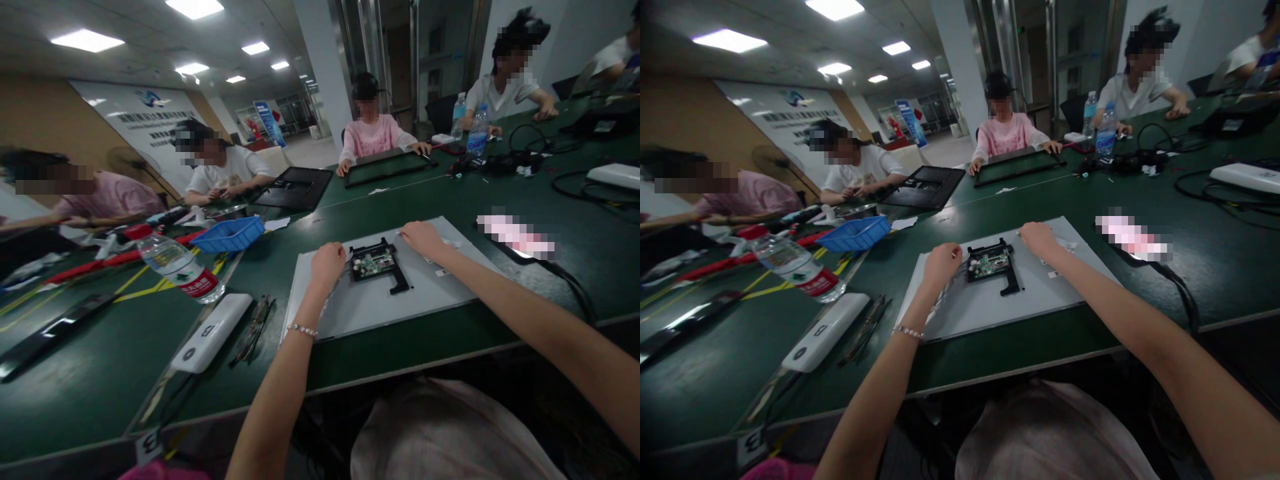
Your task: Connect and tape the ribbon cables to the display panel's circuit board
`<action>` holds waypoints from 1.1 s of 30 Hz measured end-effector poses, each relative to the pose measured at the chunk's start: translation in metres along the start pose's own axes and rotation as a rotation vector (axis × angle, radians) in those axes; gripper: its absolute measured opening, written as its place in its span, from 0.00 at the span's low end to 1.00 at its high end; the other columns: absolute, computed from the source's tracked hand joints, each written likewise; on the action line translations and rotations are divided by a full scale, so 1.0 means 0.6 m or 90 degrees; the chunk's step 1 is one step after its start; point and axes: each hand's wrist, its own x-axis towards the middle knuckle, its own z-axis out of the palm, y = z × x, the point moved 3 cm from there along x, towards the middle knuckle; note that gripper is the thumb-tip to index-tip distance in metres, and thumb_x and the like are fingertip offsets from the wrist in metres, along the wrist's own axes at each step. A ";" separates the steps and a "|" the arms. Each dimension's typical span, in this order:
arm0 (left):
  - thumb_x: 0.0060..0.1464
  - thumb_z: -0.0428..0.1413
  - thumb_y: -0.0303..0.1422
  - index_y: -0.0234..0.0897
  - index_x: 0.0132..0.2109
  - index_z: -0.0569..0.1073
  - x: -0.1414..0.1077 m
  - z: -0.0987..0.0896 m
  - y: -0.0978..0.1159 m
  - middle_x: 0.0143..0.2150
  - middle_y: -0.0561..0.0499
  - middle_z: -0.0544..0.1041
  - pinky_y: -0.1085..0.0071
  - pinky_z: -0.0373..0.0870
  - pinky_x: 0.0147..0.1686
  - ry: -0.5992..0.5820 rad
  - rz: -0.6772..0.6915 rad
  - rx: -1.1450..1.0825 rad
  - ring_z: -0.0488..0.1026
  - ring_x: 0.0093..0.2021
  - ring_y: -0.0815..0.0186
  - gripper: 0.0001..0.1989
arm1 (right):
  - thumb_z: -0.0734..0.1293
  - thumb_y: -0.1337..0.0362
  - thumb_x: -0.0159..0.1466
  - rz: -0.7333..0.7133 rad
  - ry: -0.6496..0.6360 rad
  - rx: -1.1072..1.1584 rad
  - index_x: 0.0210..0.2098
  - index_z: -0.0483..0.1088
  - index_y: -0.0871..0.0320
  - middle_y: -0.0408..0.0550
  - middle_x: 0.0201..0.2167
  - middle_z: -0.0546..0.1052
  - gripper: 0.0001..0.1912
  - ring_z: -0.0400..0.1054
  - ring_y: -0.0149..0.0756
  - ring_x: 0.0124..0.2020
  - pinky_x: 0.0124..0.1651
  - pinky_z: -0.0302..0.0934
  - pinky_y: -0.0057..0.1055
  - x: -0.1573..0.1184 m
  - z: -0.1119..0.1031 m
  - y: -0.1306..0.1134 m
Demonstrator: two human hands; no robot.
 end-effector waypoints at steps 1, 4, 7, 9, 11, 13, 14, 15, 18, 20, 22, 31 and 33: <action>0.60 0.46 0.32 0.36 0.39 0.76 0.001 0.004 -0.002 0.40 0.43 0.78 0.70 0.66 0.38 0.001 -0.003 -0.013 0.74 0.40 0.60 0.13 | 0.57 0.67 0.68 0.001 0.001 0.002 0.45 0.76 0.61 0.58 0.43 0.78 0.17 0.72 0.45 0.45 0.47 0.62 0.35 0.000 0.000 0.000; 0.59 0.48 0.35 0.35 0.37 0.74 0.006 0.018 -0.006 0.39 0.44 0.78 0.70 0.65 0.38 0.011 -0.004 -0.058 0.73 0.39 0.61 0.12 | 0.57 0.67 0.68 0.002 0.000 0.005 0.47 0.75 0.60 0.58 0.44 0.78 0.17 0.72 0.45 0.46 0.46 0.63 0.35 -0.001 -0.001 0.000; 0.60 0.49 0.38 0.35 0.35 0.73 0.013 0.034 -0.008 0.36 0.45 0.77 0.71 0.64 0.37 0.007 0.006 -0.108 0.73 0.37 0.62 0.13 | 0.57 0.67 0.68 -0.001 0.003 0.005 0.48 0.75 0.60 0.57 0.44 0.78 0.17 0.72 0.45 0.45 0.45 0.63 0.34 -0.002 -0.001 -0.002; 0.60 0.49 0.39 0.36 0.34 0.72 0.017 0.044 -0.009 0.34 0.46 0.77 0.71 0.63 0.35 -0.012 0.014 -0.134 0.72 0.35 0.63 0.14 | 0.57 0.67 0.68 -0.002 0.008 0.008 0.47 0.76 0.60 0.57 0.44 0.78 0.17 0.72 0.45 0.45 0.45 0.63 0.34 -0.003 -0.001 -0.003; 0.60 0.49 0.40 0.36 0.34 0.72 0.020 0.051 -0.009 0.33 0.47 0.77 0.71 0.63 0.33 -0.026 0.014 -0.144 0.72 0.34 0.63 0.14 | 0.57 0.66 0.68 -0.004 0.015 0.016 0.46 0.76 0.59 0.56 0.44 0.79 0.17 0.72 0.45 0.46 0.45 0.63 0.34 -0.003 -0.002 -0.002; 0.59 0.50 0.41 0.36 0.34 0.73 0.020 0.053 -0.009 0.33 0.47 0.77 0.71 0.62 0.33 -0.031 0.014 -0.146 0.72 0.34 0.63 0.14 | 0.57 0.66 0.68 -0.008 0.025 0.035 0.46 0.76 0.59 0.55 0.45 0.78 0.17 0.72 0.43 0.47 0.47 0.62 0.33 -0.002 -0.003 -0.001; 0.59 0.50 0.41 0.36 0.34 0.73 0.020 0.053 -0.009 0.33 0.48 0.77 0.71 0.62 0.33 -0.031 0.015 -0.145 0.72 0.33 0.63 0.14 | 0.57 0.66 0.68 -0.014 0.030 0.050 0.47 0.76 0.58 0.54 0.46 0.78 0.17 0.71 0.43 0.47 0.47 0.62 0.32 -0.001 -0.004 0.000; 0.59 0.50 0.41 0.36 0.34 0.73 0.020 0.053 -0.008 0.33 0.48 0.77 0.71 0.62 0.32 -0.032 0.015 -0.145 0.72 0.33 0.63 0.14 | 0.58 0.66 0.68 -0.021 0.036 0.069 0.47 0.76 0.58 0.53 0.47 0.78 0.16 0.71 0.41 0.48 0.48 0.61 0.32 0.001 -0.005 0.000; 0.58 0.51 0.40 0.36 0.33 0.72 0.020 0.053 -0.006 0.32 0.48 0.77 0.72 0.61 0.31 -0.035 0.010 -0.146 0.71 0.33 0.64 0.13 | 0.58 0.66 0.67 -0.059 0.060 0.133 0.48 0.75 0.58 0.50 0.48 0.77 0.16 0.70 0.39 0.50 0.51 0.60 0.30 0.006 -0.013 -0.009; 0.58 0.51 0.40 0.36 0.33 0.72 0.020 0.052 -0.005 0.32 0.48 0.77 0.72 0.60 0.31 -0.035 0.005 -0.145 0.71 0.33 0.64 0.12 | 0.58 0.66 0.68 -0.083 0.076 0.164 0.48 0.75 0.58 0.48 0.49 0.77 0.16 0.69 0.37 0.50 0.53 0.59 0.29 0.009 -0.019 -0.023; 0.57 0.51 0.39 0.37 0.33 0.72 0.020 0.052 -0.003 0.33 0.49 0.77 0.72 0.60 0.31 -0.037 0.001 -0.142 0.71 0.33 0.64 0.11 | 0.59 0.66 0.68 -0.104 0.078 0.175 0.48 0.75 0.57 0.47 0.49 0.77 0.16 0.69 0.37 0.50 0.53 0.59 0.29 0.014 -0.024 -0.043; 0.57 0.51 0.38 0.37 0.34 0.72 0.019 0.052 -0.001 0.34 0.48 0.77 0.71 0.61 0.33 -0.041 -0.005 -0.134 0.71 0.35 0.63 0.11 | 0.60 0.69 0.66 -0.188 -0.019 0.099 0.42 0.77 0.59 0.51 0.43 0.79 0.14 0.71 0.38 0.46 0.48 0.60 0.28 0.027 -0.016 -0.094; 0.57 0.51 0.39 0.37 0.34 0.72 0.019 0.052 -0.002 0.34 0.48 0.77 0.71 0.61 0.33 -0.040 -0.005 -0.132 0.72 0.35 0.63 0.11 | 0.60 0.70 0.65 -0.194 -0.034 0.110 0.41 0.78 0.58 0.51 0.42 0.79 0.14 0.71 0.38 0.45 0.47 0.59 0.27 0.026 -0.016 -0.094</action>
